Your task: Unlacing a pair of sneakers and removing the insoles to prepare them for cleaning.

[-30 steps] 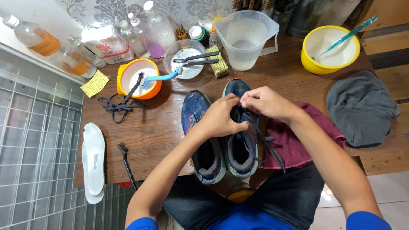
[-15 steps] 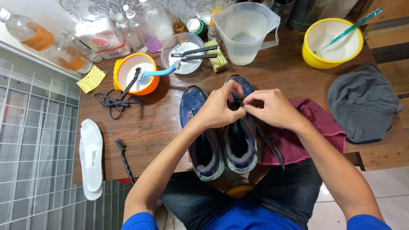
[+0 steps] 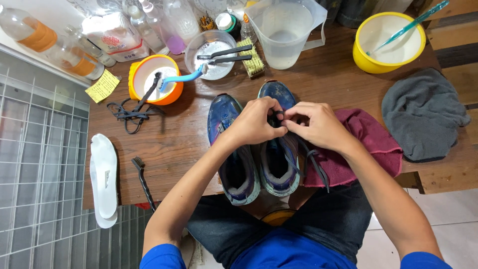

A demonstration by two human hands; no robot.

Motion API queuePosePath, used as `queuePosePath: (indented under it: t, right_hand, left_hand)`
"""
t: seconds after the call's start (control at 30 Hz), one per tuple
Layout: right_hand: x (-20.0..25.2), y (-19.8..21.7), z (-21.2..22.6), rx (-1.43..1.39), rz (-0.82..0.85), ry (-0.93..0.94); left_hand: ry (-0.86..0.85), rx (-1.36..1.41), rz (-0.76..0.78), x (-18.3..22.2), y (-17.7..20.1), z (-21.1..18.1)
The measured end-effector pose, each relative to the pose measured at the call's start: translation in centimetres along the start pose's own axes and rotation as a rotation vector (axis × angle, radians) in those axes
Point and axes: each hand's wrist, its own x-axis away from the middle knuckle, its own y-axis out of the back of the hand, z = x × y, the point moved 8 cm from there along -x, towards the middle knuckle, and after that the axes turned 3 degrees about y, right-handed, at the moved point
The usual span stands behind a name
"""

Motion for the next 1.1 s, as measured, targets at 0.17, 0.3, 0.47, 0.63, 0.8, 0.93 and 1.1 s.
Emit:
queuePosePath:
  t: [0.17,0.3,0.47,0.63,0.8,0.93,1.1]
  right_hand:
    - [-1.2,2.2,2.1,0.015,-0.030,0.096]
    - [-2.1,3.6,2.7,0.033,-0.105,0.130]
    - [-0.4,0.6,1.1,0.067,-0.084,0.080]
    - [-0.5,3.9,2.7,0.230,-0.234,0.192]
    - [0.4,0.1,1.2,0.213,-0.163,0.163]
    - [0.1,3.2,3.0,0.149,-0.272,0.158]
    - [0.0,2.5,3.8,0.092,-0.368,0.015]
  left_hand:
    - [-0.051,-0.147,-0.032,0.3,-0.5,-0.4]
    - [-0.085,-0.272,0.023,1.1,-0.7,-2.2]
    - [-0.020,-0.251,0.050,0.9,-0.8,-0.3]
    - [-0.018,-0.170,0.032,1.1,-0.3,-1.3]
    - [-0.029,-0.233,0.037,1.3,-0.4,-1.0]
    - [-0.027,-0.237,0.027,1.2,-0.4,-0.7]
    - [-0.023,-0.314,0.030,0.9,-0.9,0.0]
